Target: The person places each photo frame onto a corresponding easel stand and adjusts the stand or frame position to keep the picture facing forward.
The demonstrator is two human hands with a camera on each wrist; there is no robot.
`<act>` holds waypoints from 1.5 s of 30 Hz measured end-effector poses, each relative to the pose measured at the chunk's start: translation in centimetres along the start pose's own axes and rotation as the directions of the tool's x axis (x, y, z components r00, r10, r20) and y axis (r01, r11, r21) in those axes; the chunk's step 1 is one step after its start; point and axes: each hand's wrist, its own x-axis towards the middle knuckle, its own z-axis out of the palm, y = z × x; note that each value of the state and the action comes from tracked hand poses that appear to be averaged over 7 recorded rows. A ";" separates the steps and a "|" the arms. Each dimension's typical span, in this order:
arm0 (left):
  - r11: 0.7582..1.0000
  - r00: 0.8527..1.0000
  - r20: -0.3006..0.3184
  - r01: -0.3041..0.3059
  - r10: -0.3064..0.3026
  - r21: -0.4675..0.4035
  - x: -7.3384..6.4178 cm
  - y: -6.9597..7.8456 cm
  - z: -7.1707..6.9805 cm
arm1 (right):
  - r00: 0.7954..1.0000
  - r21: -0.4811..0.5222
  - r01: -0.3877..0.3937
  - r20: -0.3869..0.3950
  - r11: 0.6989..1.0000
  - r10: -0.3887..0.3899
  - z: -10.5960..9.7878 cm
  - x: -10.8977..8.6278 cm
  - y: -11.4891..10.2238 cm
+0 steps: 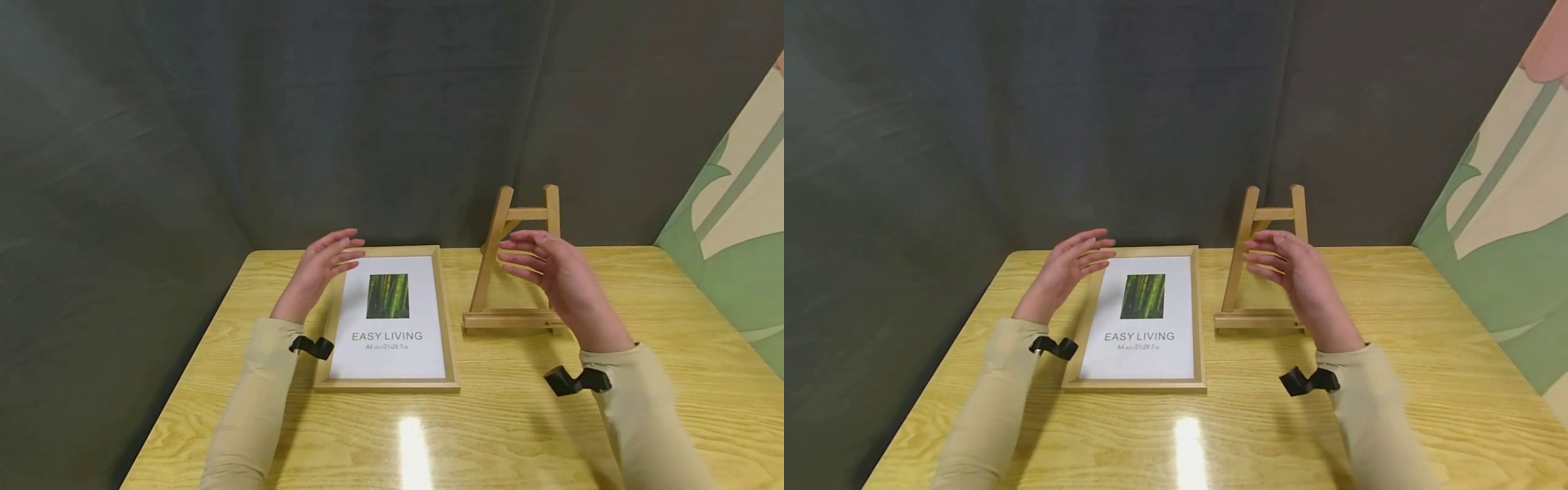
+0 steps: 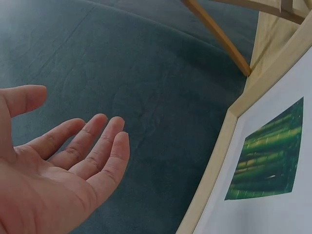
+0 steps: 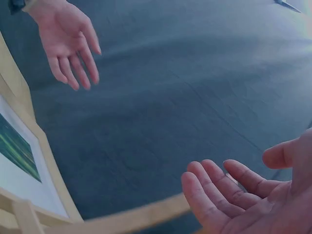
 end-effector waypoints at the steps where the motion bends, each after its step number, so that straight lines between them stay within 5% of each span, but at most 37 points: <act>1: 1.000 1.000 0.003 0.006 -0.006 -0.007 0.0 0.0 0.1 | 1.000 -0.012 -0.003 0.012 1.000 0.003 0.3 0.1 0.3; 10: 0.999 0.999 0.007 0.052 -0.052 -0.001 -0.3 -0.5 -0.3 | 0.997 -0.122 -0.071 0.034 0.990 0.076 2.9 1.2 2.9; 16: 0.991 0.990 -0.042 0.134 -0.133 0.012 -0.2 -1.3 -1.2 | 0.980 -0.214 -0.193 0.011 0.958 0.200 4.3 2.0 4.9; 24: 0.972 0.969 -0.100 0.231 -0.225 0.051 -0.2 -2.5 -2.4 | 0.941 -0.223 -0.328 0.006 0.918 0.338 5.1 2.8 6.9; 31: 0.956 0.954 -0.141 0.279 -0.265 0.094 0.0 -3.5 -3.5 | 0.882 -0.188 -0.472 -0.074 0.862 0.466 5.3 3.8 8.2; 45: 0.895 0.891 -0.211 0.430 -0.401 0.114 0.7 -5.0 -4.5 | 0.807 -0.122 -0.587 -0.165 0.800 0.567 5.0 6.0 10.1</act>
